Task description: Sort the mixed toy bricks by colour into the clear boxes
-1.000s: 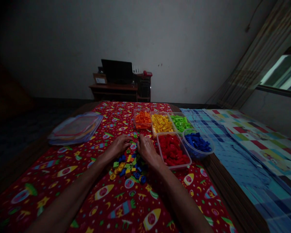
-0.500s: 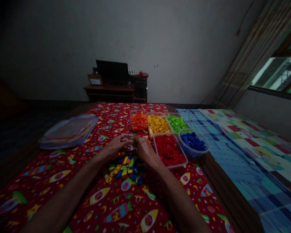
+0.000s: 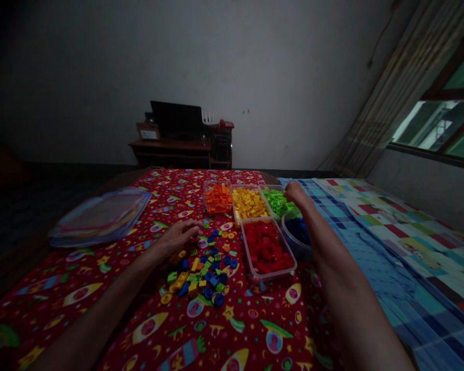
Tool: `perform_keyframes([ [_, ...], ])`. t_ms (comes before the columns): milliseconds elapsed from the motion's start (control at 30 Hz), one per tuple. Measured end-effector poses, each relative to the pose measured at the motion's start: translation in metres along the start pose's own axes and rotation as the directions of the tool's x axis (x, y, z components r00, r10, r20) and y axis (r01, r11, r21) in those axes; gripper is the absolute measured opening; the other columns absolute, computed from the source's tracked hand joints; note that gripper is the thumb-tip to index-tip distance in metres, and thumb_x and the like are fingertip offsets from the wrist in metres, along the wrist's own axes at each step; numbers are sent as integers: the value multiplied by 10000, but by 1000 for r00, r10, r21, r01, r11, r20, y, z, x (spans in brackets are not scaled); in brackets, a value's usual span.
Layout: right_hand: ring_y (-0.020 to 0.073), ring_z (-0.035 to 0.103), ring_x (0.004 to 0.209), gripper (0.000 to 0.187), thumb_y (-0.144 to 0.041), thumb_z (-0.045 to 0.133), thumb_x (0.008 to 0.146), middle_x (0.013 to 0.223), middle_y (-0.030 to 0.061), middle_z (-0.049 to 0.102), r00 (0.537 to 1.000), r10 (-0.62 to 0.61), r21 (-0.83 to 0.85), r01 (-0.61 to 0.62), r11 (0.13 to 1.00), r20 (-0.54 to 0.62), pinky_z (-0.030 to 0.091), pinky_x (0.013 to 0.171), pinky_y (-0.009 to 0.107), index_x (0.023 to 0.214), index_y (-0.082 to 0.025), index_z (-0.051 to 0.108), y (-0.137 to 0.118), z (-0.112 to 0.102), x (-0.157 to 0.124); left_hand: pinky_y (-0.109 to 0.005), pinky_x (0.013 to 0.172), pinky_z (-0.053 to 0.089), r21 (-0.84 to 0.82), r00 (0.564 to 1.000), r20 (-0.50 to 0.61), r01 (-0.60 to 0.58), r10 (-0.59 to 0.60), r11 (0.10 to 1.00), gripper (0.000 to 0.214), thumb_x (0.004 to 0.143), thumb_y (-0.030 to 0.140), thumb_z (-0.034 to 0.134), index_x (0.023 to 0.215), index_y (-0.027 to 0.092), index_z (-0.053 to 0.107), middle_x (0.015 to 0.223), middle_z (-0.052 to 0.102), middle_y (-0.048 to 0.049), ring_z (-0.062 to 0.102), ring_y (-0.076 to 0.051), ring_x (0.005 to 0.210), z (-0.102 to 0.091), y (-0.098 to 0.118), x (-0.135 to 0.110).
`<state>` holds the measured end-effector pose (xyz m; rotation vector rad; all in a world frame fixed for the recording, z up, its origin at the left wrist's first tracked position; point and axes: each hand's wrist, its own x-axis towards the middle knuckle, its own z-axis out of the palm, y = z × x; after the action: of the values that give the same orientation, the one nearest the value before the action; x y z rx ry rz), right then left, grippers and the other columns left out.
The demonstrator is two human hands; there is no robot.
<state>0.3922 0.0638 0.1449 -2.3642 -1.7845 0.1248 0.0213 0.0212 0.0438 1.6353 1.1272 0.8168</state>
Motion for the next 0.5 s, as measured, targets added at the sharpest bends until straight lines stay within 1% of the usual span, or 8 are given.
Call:
perform_keyframes([
  [67,115,634,572,215,-78,549,805,745,173,698,1000,5,21,-6,1000,29,414,601,212,898,18,717,7,3,-1,-273,563,490,49,1000,1,-28,28,998,421,713,491,544,952,156,639,799,702,-50,647,-184,652,-2,0,0],
  [133,102,620,526,247,-118,541,833,766,188,698,1000,-4,37,3,999,23,413,580,211,942,29,706,11,6,-5,-273,571,495,92,999,2,-50,50,994,408,732,474,516,948,153,643,807,705,-58,655,-191,674,-3,-1,0],
  [200,115,638,563,286,-131,503,861,803,218,695,999,-27,36,28,999,-29,420,609,220,981,48,692,10,6,-7,-274,575,498,133,998,1,-63,63,989,401,744,461,500,947,150,651,813,711,-62,661,-196,681,-3,-2,1],
  [267,136,663,646,312,-119,457,878,834,230,694,994,-49,24,51,998,-93,426,668,231,1017,48,681,5,2,-9,-273,570,498,167,997,-4,-74,76,983,402,752,456,496,954,150,661,812,718,-62,663,-200,682,-2,-4,1],
  [367,159,665,705,309,-111,461,861,852,197,706,973,-113,49,126,991,-200,441,701,243,1042,-1,685,-11,-8,-15,-270,576,495,215,994,-9,-103,107,971,393,772,443,492,962,155,678,820,726,-58,661,-202,681,-2,-5,1],
  [433,158,656,698,294,-139,471,858,835,156,713,941,-202,111,239,965,-271,451,690,242,1015,-45,701,-29,-11,-27,-264,589,488,276,991,0,-129,135,952,365,779,426,500,946,164,692,817,727,-49,658,-198,681,-5,-4,0],
  [500,151,648,700,278,-165,477,859,821,124,714,903,-290,194,361,912,-317,453,680,237,980,-77,712,-50,-9,-45,-260,614,483,361,988,26,-154,155,920,324,769,396,521,924,177,705,825,729,-43,659,-204,711,-10,-3,-1],
])
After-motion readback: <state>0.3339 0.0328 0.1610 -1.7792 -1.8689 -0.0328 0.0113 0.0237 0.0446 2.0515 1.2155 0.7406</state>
